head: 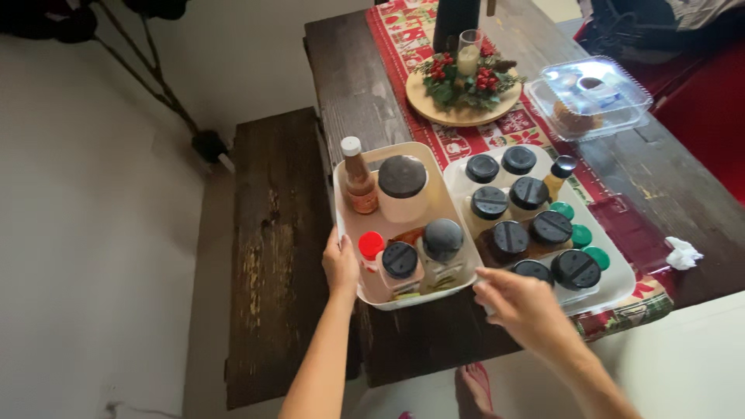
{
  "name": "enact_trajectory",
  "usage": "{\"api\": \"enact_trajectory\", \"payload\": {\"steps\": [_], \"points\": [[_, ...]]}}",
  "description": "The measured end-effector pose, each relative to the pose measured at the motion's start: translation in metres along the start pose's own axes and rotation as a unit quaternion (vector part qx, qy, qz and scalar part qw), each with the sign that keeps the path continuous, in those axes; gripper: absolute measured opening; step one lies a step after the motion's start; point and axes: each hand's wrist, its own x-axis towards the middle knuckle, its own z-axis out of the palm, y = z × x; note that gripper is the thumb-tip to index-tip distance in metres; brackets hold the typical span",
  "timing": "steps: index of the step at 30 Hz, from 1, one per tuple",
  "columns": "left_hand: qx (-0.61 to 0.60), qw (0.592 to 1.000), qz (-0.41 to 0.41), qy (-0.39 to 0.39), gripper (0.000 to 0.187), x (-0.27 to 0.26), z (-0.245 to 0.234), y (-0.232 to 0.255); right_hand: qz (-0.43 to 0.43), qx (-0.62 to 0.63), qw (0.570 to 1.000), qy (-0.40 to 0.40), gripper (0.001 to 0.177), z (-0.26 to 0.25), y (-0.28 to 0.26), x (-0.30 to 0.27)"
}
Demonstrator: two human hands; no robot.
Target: The person arranges multiple small spice jars and larger containers into two white trays on a dining table. They pick up each jar, place it into a tray, and adjust positions to fit them neatly. The person also handles a few packets and a larger jar, placing them into the trays.
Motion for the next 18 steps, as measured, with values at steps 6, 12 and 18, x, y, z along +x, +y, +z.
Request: {"api": "enact_trajectory", "payload": {"steps": [6,12,18], "points": [[0.072,0.988,0.132,0.026,0.045,0.021,0.007,0.021,-0.141,-0.057,0.978,0.147,0.028,-0.099,-0.009,0.032],[0.166,0.936,0.299,0.083,0.053,-0.036,-0.006,0.080,-0.111,-0.205,0.945,0.228,0.036,-0.164,0.064,0.108],[0.116,0.878,0.452,0.106,0.029,-0.159,0.035,0.115,-0.100,-0.116,0.986,0.063,0.045,-0.184,0.134,0.190]]}}
